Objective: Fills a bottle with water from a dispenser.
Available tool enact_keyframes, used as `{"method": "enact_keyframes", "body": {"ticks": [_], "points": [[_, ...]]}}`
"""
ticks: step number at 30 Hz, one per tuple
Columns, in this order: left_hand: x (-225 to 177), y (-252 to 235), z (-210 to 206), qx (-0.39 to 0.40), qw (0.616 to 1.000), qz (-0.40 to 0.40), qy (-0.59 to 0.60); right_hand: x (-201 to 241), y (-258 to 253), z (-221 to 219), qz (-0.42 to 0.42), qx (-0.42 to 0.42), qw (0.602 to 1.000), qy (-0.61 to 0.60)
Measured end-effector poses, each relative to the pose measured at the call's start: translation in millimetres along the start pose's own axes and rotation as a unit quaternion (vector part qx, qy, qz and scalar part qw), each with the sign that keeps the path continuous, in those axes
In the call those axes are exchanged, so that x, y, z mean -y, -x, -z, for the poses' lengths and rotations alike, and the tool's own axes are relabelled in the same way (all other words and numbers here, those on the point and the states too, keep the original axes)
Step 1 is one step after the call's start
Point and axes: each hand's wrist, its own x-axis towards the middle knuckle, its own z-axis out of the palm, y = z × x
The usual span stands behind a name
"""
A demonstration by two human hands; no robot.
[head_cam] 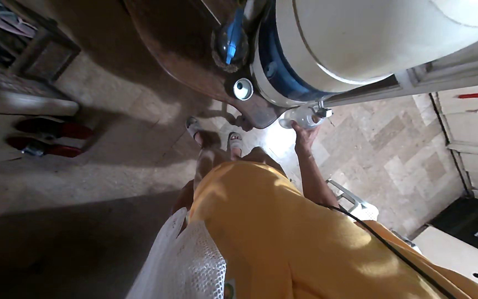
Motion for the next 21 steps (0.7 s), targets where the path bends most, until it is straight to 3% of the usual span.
{"method": "enact_keyframes", "body": {"ticks": [1,2,5,10,12,15,21], "points": [[34.2,-26.2,-7.9,0.012,0.996,-0.028,0.084,0.6,0.0,-0.7,-0.001,0.006,1.0,-0.016],[53.2,-48.3,-10.6,0.038,0.991,-0.001,0.13,1.7,0.5,-0.7,-0.005,0.008,1.0,-0.022],[86.3,-90.9,-22.9,0.053,0.99,0.051,0.118,2.6,1.1,-0.4,-0.01,0.003,1.0,-0.019],[72.8,-85.4,-23.5,0.024,0.996,0.079,0.034,1.4,0.7,0.3,-0.003,0.004,1.0,-0.022],[65.3,-77.4,-19.1,0.029,0.992,0.095,0.071,0.4,-0.3,0.7,-0.003,0.005,1.0,-0.016],[98.3,-93.5,-47.9,-0.066,0.982,0.089,0.154,1.1,0.5,0.6,-0.013,0.008,1.0,-0.012],[109.4,-102.3,-60.7,-0.097,0.971,0.099,0.193,-1.5,-1.8,2.2,-0.009,0.011,1.0,-0.026]]}}
